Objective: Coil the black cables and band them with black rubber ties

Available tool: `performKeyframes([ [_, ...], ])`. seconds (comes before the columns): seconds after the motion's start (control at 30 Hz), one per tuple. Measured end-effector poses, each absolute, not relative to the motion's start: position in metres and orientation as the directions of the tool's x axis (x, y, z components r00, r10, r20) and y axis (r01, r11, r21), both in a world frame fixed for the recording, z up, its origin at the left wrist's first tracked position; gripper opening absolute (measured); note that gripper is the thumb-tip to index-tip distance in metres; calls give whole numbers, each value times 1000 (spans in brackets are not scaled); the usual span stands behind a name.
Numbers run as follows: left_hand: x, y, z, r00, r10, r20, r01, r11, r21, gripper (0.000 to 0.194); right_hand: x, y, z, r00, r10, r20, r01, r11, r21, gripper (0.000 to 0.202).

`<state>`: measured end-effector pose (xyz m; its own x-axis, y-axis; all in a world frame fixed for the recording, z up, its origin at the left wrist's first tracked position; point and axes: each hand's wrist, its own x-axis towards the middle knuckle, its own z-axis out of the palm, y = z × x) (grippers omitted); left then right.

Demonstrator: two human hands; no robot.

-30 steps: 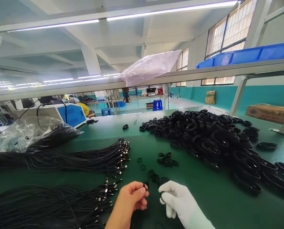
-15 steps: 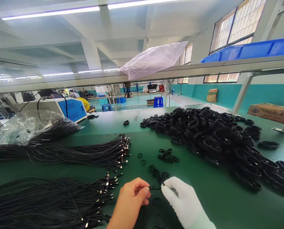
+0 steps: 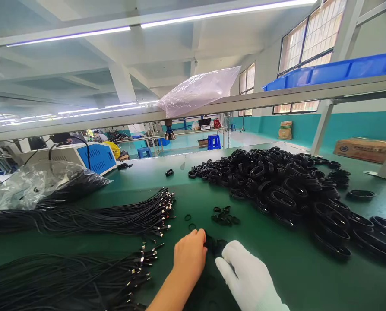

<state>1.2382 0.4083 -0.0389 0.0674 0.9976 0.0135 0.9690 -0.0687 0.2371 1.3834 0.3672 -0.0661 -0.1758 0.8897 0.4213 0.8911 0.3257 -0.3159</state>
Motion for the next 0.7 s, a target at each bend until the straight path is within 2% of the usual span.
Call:
performKeyframes([
  [0.07, 1239, 419, -46, 70, 997, 26, 952, -74, 297, 17, 1385, 369, -69, -146, 864, 481, 864, 348, -363, 32],
  [0.13, 1233, 421, -47, 49, 998, 34, 919, -59, 390, 13, 1386, 369, -70, -91, 877, 471, 802, 345, -488, 27],
  [0.2, 1225, 415, -45, 40, 999, 14, 853, -41, 521, 11, 1385, 369, -70, -46, 918, 394, 676, 319, -664, 24],
  [0.27, 1221, 403, -42, 61, 998, -31, 754, -26, 656, 9, 1382, 369, -69, -23, 962, 273, 477, 250, -843, 23],
  [0.33, 1223, 389, -45, 99, 994, -53, 647, -24, 762, 8, 1377, 369, -69, -10, 989, 150, 258, 148, -955, 23],
  [0.4, 1227, 379, -51, 130, 990, -53, 544, -27, 839, 7, 1371, 370, -71, -27, 998, 59, 97, 61, -993, 24],
  [0.5, 1227, 377, -60, 154, 986, -56, 389, -9, 921, 14, 1368, 377, -75, -95, 995, -19, -1, -19, -1000, 13],
  [0.63, 1212, 385, -57, 65, 994, -92, 123, 83, 989, 31, 1375, 388, -79, -70, 995, -64, -130, -73, -989, 22],
  [0.7, 1204, 384, -50, 45, 991, -122, 47, 120, 992, 32, 1379, 390, -82, -73, 995, -73, -232, -88, -969, 30],
])
